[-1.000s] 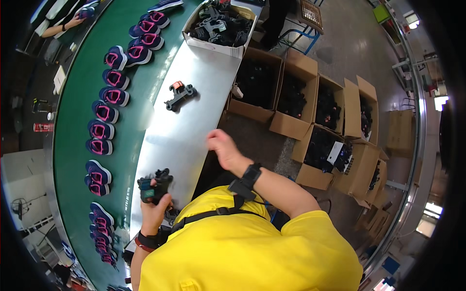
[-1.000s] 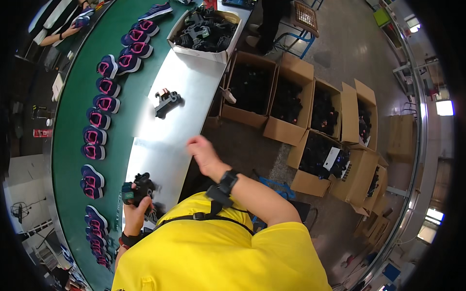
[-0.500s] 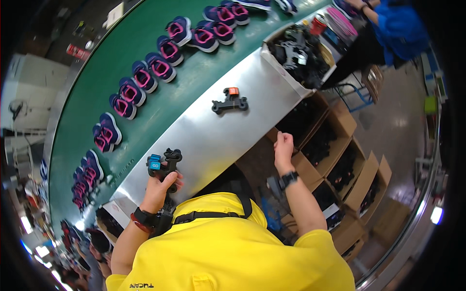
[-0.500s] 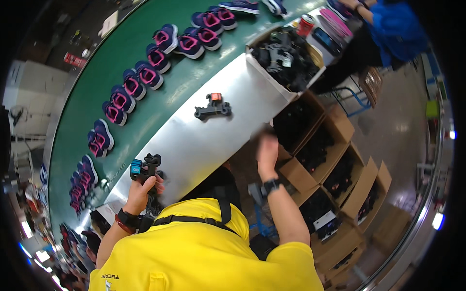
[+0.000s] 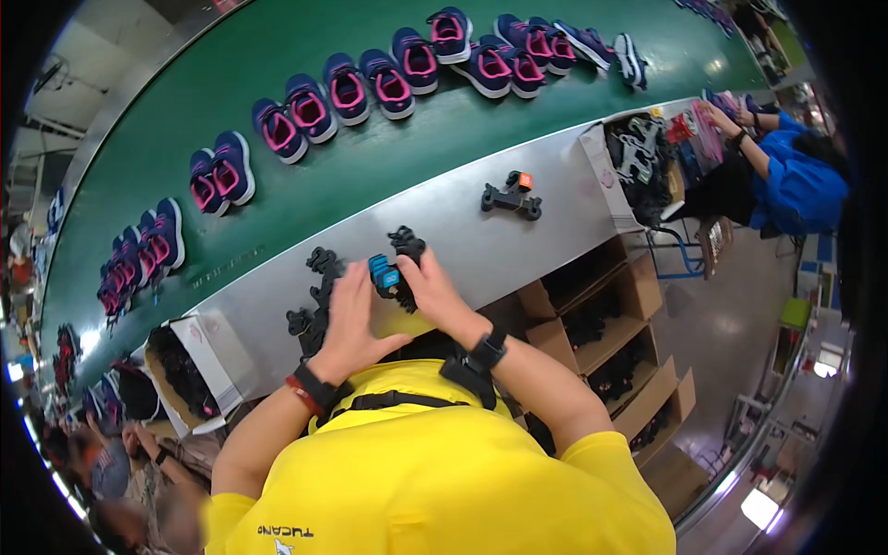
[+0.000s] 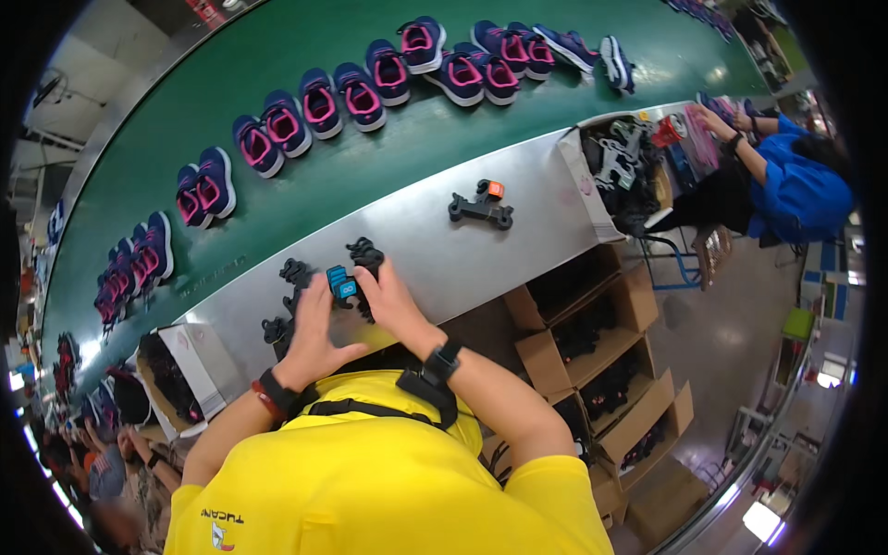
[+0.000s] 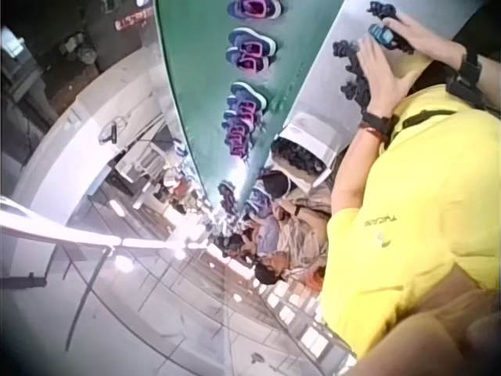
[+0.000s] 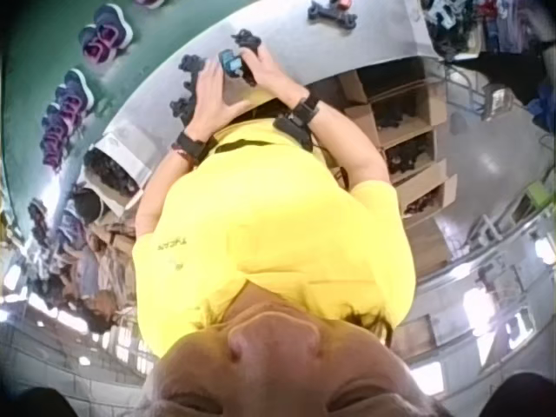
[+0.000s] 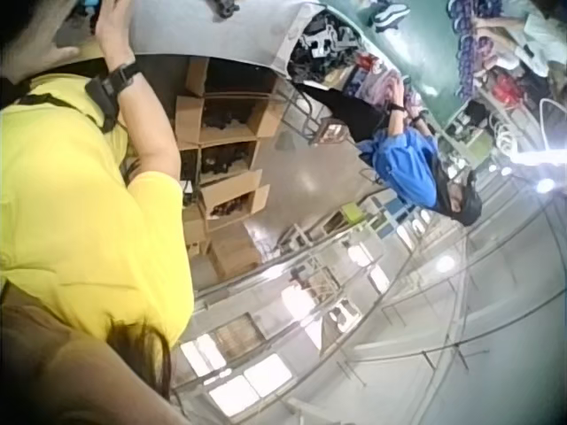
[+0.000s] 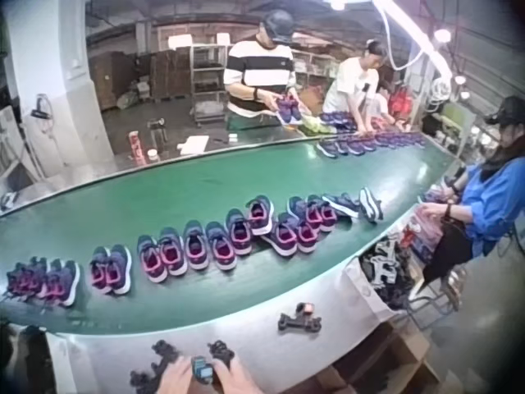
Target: The person attaches small blue tags to pairs of blue and pink sneakers on a green conveyor belt using a black plastic clip tool. The person repeatedly picks up the clip tool, secures it to the shoe tongue, and moves to the next pair.
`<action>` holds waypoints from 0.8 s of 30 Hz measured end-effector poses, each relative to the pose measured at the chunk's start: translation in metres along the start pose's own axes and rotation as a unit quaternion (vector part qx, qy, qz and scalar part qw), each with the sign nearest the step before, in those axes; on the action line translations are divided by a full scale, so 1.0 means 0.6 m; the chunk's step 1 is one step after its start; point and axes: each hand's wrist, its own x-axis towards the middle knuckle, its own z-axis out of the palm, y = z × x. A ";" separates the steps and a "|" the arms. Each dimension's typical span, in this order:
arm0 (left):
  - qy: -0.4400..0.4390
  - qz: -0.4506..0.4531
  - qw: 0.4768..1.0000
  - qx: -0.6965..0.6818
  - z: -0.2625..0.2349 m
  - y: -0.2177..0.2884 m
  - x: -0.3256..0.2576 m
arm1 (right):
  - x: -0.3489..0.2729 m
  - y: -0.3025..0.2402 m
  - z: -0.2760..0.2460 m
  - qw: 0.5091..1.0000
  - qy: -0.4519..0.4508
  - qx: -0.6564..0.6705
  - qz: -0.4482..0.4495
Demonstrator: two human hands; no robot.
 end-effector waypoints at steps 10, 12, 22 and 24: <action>-0.061 0.015 0.970 0.236 0.011 -0.126 -0.081 | 0.111 0.027 -0.007 0.788 -0.044 -0.597 -0.141; -0.050 0.022 0.962 0.266 0.011 -0.157 -0.088 | 0.113 0.031 -0.005 0.798 -0.028 -0.584 -0.145; -0.049 0.015 0.964 0.261 -0.041 -0.217 -0.096 | 0.104 -0.004 -0.104 0.817 0.093 -0.496 -0.278; -0.051 0.013 0.966 0.251 -0.048 -0.218 -0.095 | 0.097 -0.007 -0.178 0.722 0.257 -0.554 -0.324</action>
